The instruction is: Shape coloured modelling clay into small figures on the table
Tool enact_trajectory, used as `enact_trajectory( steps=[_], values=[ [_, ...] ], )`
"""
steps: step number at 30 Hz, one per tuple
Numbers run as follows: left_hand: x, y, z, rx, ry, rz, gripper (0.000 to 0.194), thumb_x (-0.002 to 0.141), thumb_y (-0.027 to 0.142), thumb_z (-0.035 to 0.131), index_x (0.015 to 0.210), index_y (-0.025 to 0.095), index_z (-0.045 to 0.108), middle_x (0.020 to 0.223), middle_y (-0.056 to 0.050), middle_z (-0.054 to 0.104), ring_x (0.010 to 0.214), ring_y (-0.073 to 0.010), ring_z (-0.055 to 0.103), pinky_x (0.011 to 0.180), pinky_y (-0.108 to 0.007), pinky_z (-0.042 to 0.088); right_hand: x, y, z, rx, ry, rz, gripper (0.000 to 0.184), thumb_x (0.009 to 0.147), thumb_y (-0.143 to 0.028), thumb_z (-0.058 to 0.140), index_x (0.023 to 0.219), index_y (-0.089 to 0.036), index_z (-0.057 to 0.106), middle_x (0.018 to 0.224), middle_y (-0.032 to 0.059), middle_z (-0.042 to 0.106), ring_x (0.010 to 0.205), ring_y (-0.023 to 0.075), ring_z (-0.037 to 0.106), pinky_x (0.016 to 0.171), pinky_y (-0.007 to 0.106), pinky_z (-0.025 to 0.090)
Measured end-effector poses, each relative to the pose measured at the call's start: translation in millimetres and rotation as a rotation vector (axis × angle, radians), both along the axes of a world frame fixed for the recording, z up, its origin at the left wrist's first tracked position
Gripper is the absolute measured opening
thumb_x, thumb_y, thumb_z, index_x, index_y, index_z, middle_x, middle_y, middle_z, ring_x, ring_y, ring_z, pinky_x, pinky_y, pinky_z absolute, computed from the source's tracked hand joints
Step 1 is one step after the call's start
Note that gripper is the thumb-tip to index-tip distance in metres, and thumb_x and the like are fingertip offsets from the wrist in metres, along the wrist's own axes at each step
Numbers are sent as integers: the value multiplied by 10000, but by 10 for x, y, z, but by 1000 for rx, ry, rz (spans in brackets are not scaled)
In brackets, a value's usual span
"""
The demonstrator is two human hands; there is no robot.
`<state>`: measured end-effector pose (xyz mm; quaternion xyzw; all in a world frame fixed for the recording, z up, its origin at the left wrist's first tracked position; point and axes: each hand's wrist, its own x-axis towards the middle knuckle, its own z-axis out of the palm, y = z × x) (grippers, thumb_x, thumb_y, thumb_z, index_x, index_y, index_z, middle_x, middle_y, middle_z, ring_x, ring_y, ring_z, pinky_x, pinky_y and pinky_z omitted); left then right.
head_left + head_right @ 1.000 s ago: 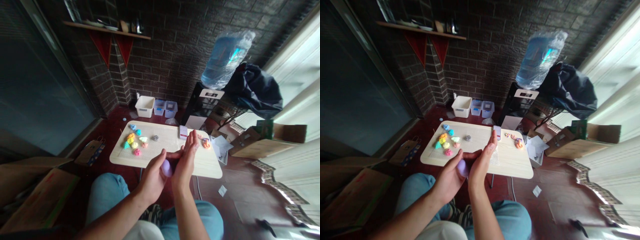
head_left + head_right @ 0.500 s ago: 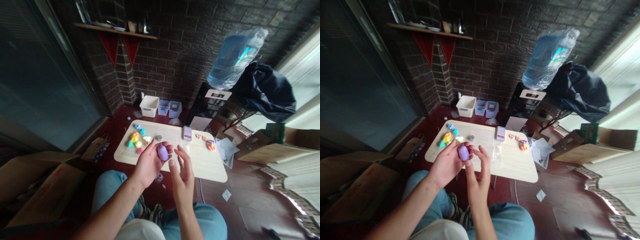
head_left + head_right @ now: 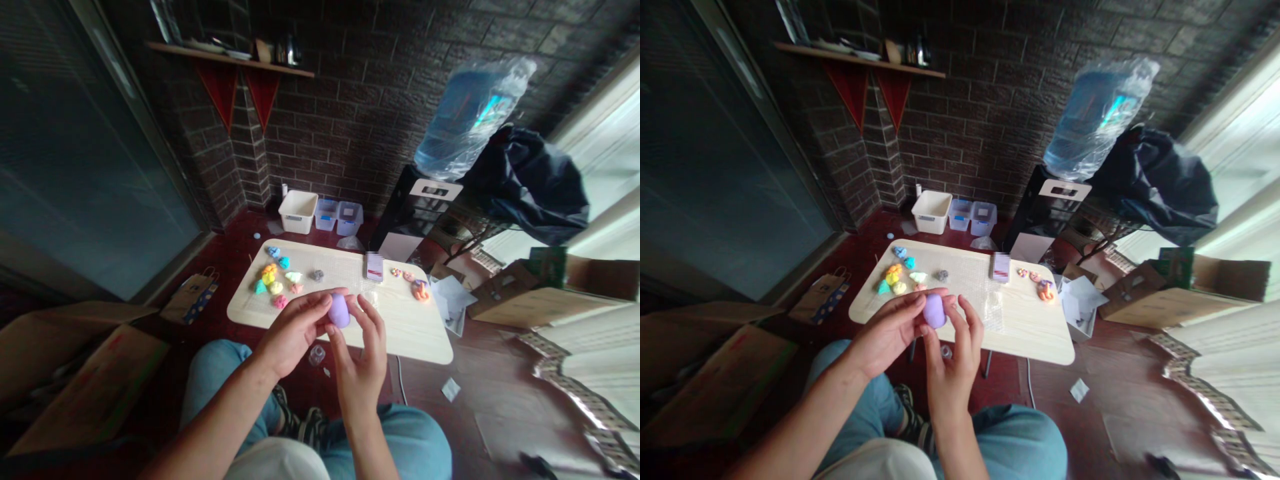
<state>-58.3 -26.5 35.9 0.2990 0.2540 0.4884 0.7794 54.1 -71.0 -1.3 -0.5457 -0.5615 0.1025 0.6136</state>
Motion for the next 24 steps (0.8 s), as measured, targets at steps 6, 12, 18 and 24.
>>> enact_trajectory(
  steps=[6,12,18,24],
  values=[
    [-69,48,-29,-6,16,-62,212,869,251,683,1045,168,769,1060,-109,765,918,-204,717,658,-217,516,-30,-44,29,43,-10,29,423,857,-280,707,1266,-256,602,1285,111,611,1256,296,548,1029,539,457],
    [-86,38,8,-12,-75,-108,160,879,234,659,990,182,762,1094,-105,765,1054,-252,701,791,-279,544,-60,-53,12,94,-37,-1,386,855,-221,709,1228,-264,622,1286,117,573,1238,294,544,994,538,485],
    [-11,40,126,-50,-91,-92,247,908,308,613,1030,145,753,1056,-131,773,1155,-297,660,1030,-427,470,-109,-80,-11,26,3,9,377,831,-315,731,1195,-263,645,1394,127,487,1337,328,455,1066,599,400],
    [130,-114,5,100,34,-59,285,871,259,668,1140,195,738,1334,-102,659,1367,-308,479,1198,-455,260,78,294,218,-45,551,150,472,1016,-484,280,1374,-270,501,1547,75,417,1475,229,308,1208,572,167]
  ],
)
